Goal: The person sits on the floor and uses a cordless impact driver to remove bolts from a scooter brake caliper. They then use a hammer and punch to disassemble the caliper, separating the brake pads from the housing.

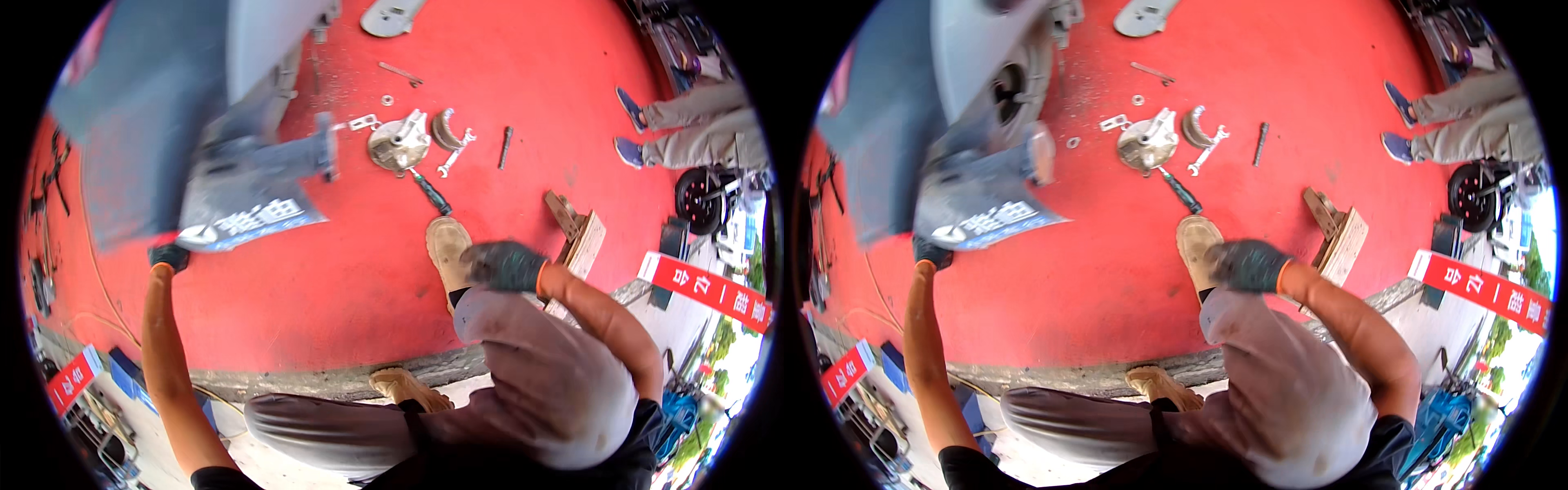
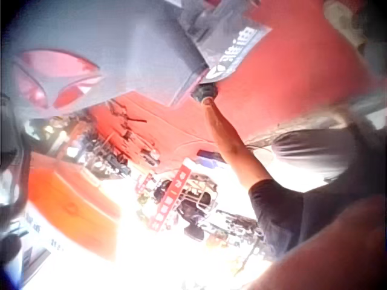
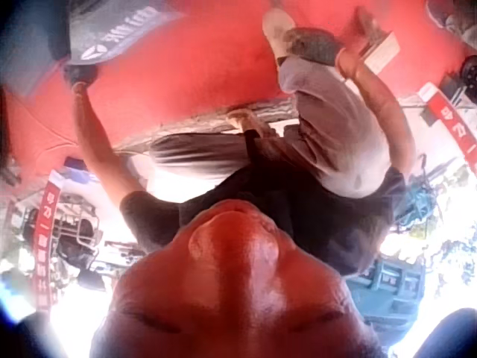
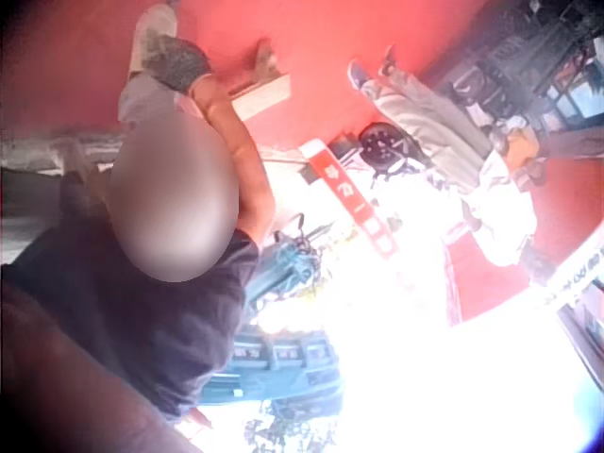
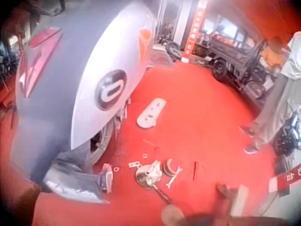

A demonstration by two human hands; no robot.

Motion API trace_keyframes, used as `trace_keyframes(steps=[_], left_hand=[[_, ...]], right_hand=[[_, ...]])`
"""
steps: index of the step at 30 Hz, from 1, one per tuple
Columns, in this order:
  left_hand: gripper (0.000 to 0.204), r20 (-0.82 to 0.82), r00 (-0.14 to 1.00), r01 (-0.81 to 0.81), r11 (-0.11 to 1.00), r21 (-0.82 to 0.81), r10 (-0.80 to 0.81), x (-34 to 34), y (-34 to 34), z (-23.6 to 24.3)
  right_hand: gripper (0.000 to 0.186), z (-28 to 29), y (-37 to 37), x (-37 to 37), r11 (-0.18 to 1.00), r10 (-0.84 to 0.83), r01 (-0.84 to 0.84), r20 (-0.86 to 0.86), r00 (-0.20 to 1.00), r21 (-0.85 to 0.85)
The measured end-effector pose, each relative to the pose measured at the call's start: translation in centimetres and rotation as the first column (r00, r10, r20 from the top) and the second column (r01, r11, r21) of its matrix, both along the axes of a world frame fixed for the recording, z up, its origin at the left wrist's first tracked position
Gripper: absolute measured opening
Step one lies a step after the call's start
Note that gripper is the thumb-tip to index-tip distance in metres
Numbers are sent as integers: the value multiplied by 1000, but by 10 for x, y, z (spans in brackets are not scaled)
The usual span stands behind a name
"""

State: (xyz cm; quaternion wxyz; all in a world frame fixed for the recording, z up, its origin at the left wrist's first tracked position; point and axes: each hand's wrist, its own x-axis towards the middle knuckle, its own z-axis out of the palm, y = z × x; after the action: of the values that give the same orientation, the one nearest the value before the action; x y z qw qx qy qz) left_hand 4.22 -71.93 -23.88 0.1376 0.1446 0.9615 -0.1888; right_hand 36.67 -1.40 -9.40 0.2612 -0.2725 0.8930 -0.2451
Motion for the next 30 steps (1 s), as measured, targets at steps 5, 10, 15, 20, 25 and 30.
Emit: trace_keyframes(steps=[5,10,15,20,25,30], left_hand=[[42,183,968,-171,985,-30,173,-23,-36,-55],[39,283,926,-292,949,122,249,-14,-43,-88],[36,352,915,-383,700,603,196,19,-120,-74],[48,511,770,-638,435,636,383,170,56,-45],[41,670,643,-763,236,602,370,279,157,25],[54,721,656,-755,213,621,222,342,242,47]], right_hand=[[33,22,-18,23,866,-488,476,461,741,151],[37,23,19,36,739,-658,651,385,647,170],[38,-24,13,14,782,-542,606,319,777,-148],[37,-13,-40,-23,819,-517,572,373,770,-48],[46,-60,-90,-37,898,-361,389,164,918,-203],[51,-47,-123,-60,982,-171,179,124,977,-54]])
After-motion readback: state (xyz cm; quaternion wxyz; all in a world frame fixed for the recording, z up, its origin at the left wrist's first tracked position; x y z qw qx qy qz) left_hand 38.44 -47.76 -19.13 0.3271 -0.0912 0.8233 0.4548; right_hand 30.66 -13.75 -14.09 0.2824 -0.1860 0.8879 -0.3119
